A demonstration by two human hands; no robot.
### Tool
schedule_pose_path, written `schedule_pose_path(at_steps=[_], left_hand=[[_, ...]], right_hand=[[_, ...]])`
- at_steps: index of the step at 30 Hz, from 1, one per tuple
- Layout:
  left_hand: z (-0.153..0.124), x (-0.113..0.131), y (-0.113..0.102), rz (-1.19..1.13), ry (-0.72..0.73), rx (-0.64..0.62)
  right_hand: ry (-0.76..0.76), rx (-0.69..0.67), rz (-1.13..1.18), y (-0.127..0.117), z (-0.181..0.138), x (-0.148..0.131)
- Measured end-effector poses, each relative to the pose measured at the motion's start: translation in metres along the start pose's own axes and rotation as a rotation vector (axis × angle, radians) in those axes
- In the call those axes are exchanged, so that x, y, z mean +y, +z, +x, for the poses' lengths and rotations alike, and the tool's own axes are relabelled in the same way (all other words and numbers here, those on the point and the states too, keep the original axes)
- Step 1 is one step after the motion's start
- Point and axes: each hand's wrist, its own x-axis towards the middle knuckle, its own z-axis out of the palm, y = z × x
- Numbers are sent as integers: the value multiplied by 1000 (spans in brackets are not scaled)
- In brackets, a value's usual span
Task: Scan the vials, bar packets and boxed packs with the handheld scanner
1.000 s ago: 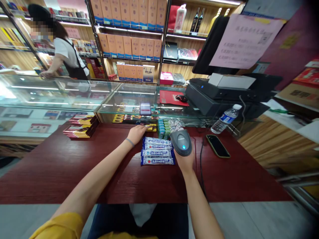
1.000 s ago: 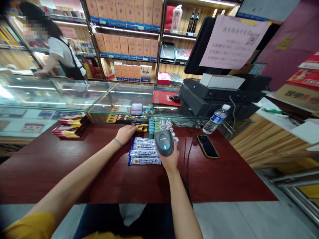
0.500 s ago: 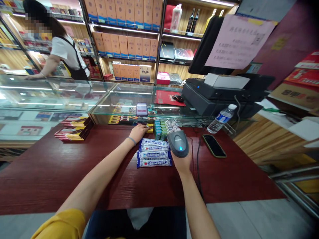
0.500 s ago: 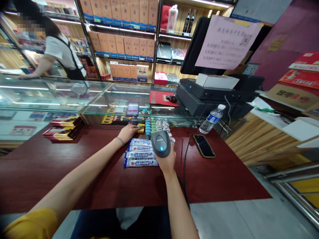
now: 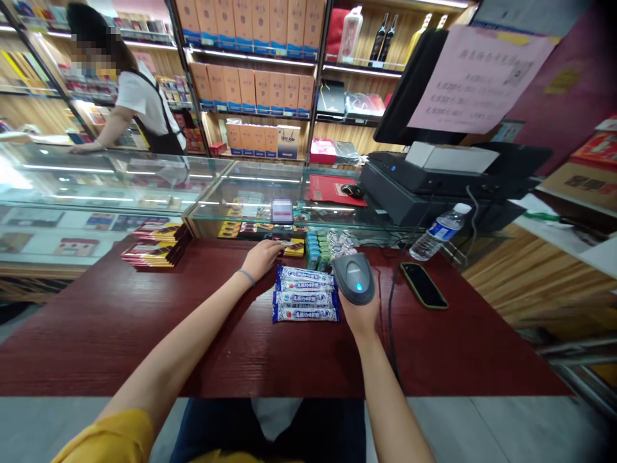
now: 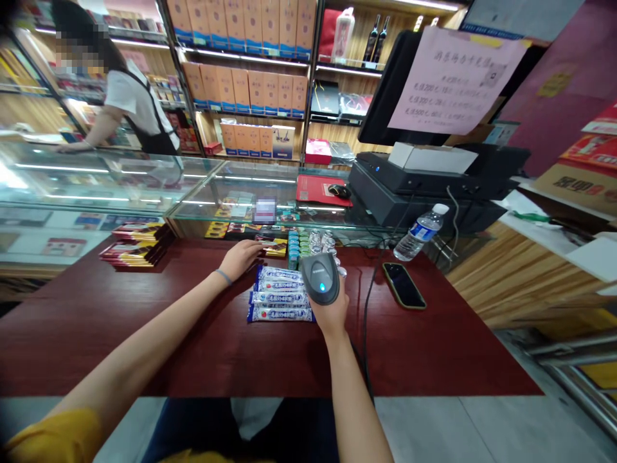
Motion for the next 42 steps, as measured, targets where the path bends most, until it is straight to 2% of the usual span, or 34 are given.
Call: schedule_pose_path(at_steps=[8,13,18,21,25,29,35,38,40,42], left_hand=[[-79,-33,-84,168,-228,113],[-134,-63,-133,270,-429,152],[-174,-93,-163,350,-585,194],[-184,-105,-168,388,-655,203],[-189,-114,-164,405,-728,171],[-191,-116,-161,450,-755,148],[-189,-111,-169,423,-777,229],[-187,-103,-173,341,-853,405],[-182,-97,-173,259,-934,643],[-170,-90,-169,77,-975,895]], right_hand=[[-66,38,-30,0,-3,4],[-203,-64,-62,1,-9,8],[-342,-147,-149,4,-17,9],[-388,-178,-185,7,-19,4],[-392,-209,-167,9,-18,-1],[-350,-198,-164,9,-18,-2],[-338,-186,-189,9,-17,-1],[-307,-189,-173,9,-18,6],[-258,-178,-150,8,-18,10],[-216,-169,-118,8,-18,13]])
